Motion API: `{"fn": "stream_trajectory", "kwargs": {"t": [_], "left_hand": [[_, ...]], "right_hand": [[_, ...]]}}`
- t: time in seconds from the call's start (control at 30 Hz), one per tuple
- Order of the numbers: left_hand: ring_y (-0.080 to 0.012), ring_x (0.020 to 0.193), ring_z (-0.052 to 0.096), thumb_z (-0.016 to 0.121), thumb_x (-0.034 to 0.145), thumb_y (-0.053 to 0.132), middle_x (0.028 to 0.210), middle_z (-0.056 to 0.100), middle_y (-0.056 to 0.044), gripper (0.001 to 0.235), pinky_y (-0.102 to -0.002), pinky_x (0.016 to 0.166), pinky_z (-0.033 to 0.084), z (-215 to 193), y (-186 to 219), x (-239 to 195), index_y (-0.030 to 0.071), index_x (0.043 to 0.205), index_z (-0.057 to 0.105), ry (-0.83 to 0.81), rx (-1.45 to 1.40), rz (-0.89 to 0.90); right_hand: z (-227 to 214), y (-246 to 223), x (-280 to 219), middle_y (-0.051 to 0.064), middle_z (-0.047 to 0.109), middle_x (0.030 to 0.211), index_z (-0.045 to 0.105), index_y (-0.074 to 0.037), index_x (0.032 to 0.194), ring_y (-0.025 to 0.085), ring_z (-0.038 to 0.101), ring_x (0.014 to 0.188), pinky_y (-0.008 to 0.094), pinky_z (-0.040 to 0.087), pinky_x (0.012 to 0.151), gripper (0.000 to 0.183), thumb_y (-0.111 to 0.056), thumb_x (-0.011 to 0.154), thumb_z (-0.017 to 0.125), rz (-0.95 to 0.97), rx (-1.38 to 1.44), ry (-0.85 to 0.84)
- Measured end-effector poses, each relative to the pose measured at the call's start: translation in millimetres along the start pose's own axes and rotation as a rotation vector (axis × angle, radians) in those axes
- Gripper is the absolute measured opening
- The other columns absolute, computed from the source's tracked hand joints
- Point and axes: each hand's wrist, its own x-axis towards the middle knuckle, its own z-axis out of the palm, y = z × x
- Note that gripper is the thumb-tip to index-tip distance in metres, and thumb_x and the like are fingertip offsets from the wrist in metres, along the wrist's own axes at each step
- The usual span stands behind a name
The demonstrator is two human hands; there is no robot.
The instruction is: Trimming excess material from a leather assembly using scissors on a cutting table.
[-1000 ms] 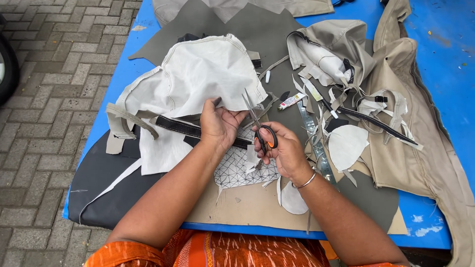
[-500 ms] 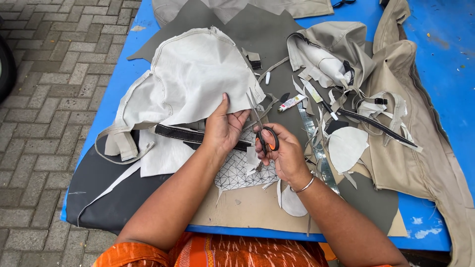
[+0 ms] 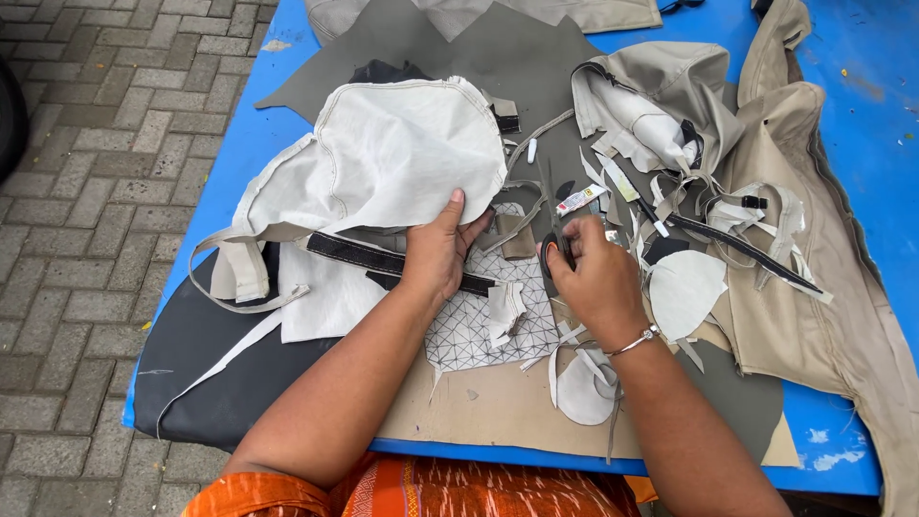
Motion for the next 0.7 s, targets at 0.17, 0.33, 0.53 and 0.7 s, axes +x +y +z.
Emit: {"fn": "stream_trajectory", "kwargs": {"t": [0.17,0.33,0.53,0.7], "left_hand": [[-0.0467,0.1,0.07,0.077,0.088,0.008,0.113,0.068,-0.021,0.046,-0.063,0.091,0.06,8.6,1.8,-15.3,-0.005,0.129,0.058,0.005,0.038,-0.014],[-0.049,0.094,0.071,0.076,0.088,0.006,0.105,0.069,-0.029,0.044,-0.059,0.088,0.062,11.6,0.8,-22.0,-0.012,0.124,0.057,0.015,0.077,-0.074],[-0.0486,0.093,0.071,0.073,0.089,0.003,0.106,0.068,-0.035,0.044,-0.057,0.087,0.062,17.9,3.2,-36.4,-0.016,0.123,0.055,-0.017,0.133,-0.099],[-0.046,0.097,0.072,0.071,0.091,0.003,0.106,0.066,-0.031,0.039,-0.052,0.086,0.063,11.4,-3.5,-31.4,-0.015,0.121,0.054,-0.042,0.171,-0.154]], "right_hand": [[16.0,-15.9,-12.3,0.011,0.071,0.075,0.072,-0.013,0.095,0.031,0.069,0.078,0.041,0.054,0.069,0.028,-0.04,0.088,0.068,-0.257,-0.476,-0.083],[3.2,-11.7,-2.0,0.012,0.067,0.085,0.08,-0.01,0.09,0.031,0.064,0.087,0.041,0.053,0.076,0.027,-0.031,0.092,0.062,-0.285,-0.355,-0.194],[-14.8,-31.6,49.7,0.014,0.07,0.074,0.068,-0.007,0.119,0.037,0.07,0.081,0.049,0.052,0.08,0.05,-0.053,0.106,0.051,-0.017,0.197,-0.022],[20.4,-29.0,112.6,0.02,0.066,0.065,0.069,0.007,0.101,0.025,0.07,0.049,0.031,0.059,0.04,0.045,-0.036,0.087,0.067,0.28,0.42,-0.319]]}}
